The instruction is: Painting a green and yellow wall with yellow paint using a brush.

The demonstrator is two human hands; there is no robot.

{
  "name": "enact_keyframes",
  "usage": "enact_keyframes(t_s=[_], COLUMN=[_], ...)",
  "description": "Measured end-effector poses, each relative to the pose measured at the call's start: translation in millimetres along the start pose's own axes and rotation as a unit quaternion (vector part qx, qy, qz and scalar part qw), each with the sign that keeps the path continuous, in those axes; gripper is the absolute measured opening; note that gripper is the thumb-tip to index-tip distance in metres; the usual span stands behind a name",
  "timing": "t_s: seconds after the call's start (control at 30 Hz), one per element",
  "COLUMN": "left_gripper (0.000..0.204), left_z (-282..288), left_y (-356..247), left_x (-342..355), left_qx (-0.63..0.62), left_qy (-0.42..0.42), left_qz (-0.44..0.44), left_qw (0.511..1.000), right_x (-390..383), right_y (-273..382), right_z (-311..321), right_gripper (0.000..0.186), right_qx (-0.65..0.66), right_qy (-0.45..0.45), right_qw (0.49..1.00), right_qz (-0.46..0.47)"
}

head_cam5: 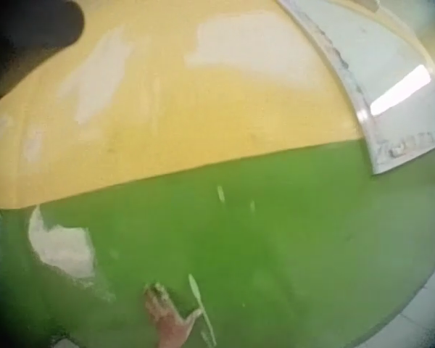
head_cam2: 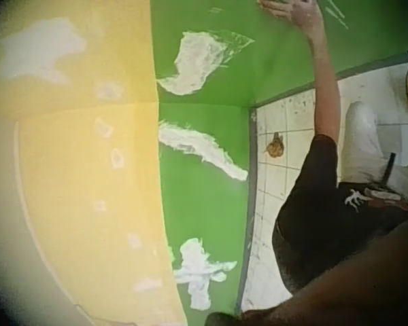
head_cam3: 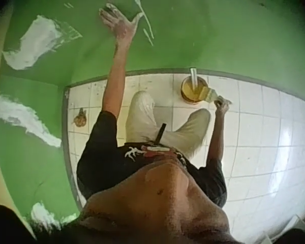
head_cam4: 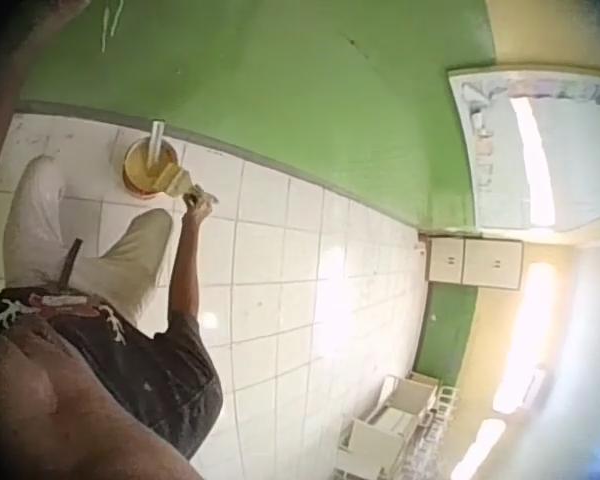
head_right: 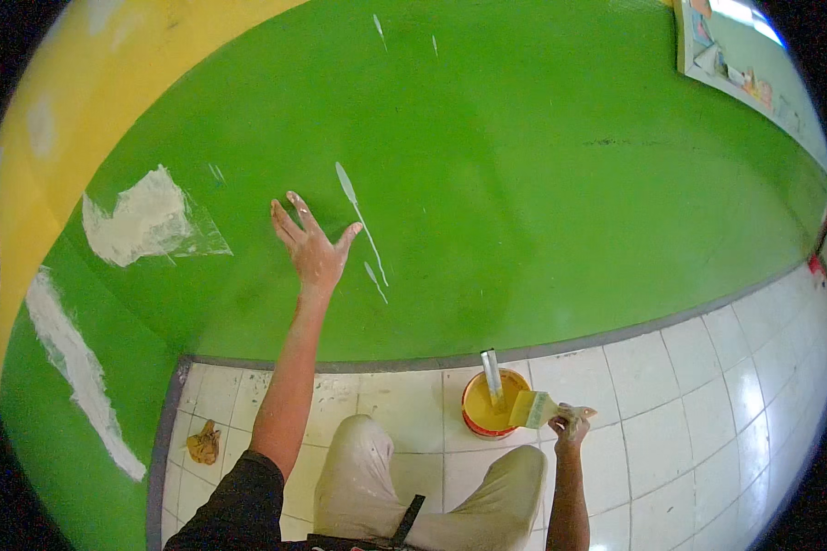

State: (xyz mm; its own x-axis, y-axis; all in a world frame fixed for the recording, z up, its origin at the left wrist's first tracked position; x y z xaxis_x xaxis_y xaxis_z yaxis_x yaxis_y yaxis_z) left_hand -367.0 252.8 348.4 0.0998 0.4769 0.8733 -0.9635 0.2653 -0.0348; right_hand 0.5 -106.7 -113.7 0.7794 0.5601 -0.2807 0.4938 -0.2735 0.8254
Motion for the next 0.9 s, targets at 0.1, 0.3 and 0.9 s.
enact_keyframes(t_s=[0.1,0.3,0.9], left_gripper=[0.122,0.121,0.119], left_z=[-1,-3,0], left_y=[0,6,6], left_x=[0,-3,-2], left_qx=[0.0,0.013,0.022], left_qy=[0.006,0.021,0.106], left_qz=[0.003,0.003,0.018], left_qw=[1.0,1.0,0.994], right_x=[1,-9,22], right_y=[-18,-26,-13], right_z=[11,8,13], right_gripper=[0.053,0.038,0.029], right_qx=[0.034,0.043,0.082], right_qy=[0.005,0.044,-0.034], right_qw=[0.999,0.996,0.994], right_qz=[-0.042,-0.061,-0.062])
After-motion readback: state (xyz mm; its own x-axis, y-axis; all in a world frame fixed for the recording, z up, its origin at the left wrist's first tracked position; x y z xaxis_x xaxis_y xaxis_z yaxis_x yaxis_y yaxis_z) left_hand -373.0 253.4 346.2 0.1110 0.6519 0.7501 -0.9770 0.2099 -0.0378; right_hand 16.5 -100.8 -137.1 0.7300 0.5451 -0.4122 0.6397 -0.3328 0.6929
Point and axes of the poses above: each hand's wrist, its own x-axis towards the middle knuckle, its own z-axis out of the back of the hand, y = z × x, the point moved 8 cm from there along x, towards the middle knuckle, and after that the axes turned 7 degrees about x, right-handed, at the moved point
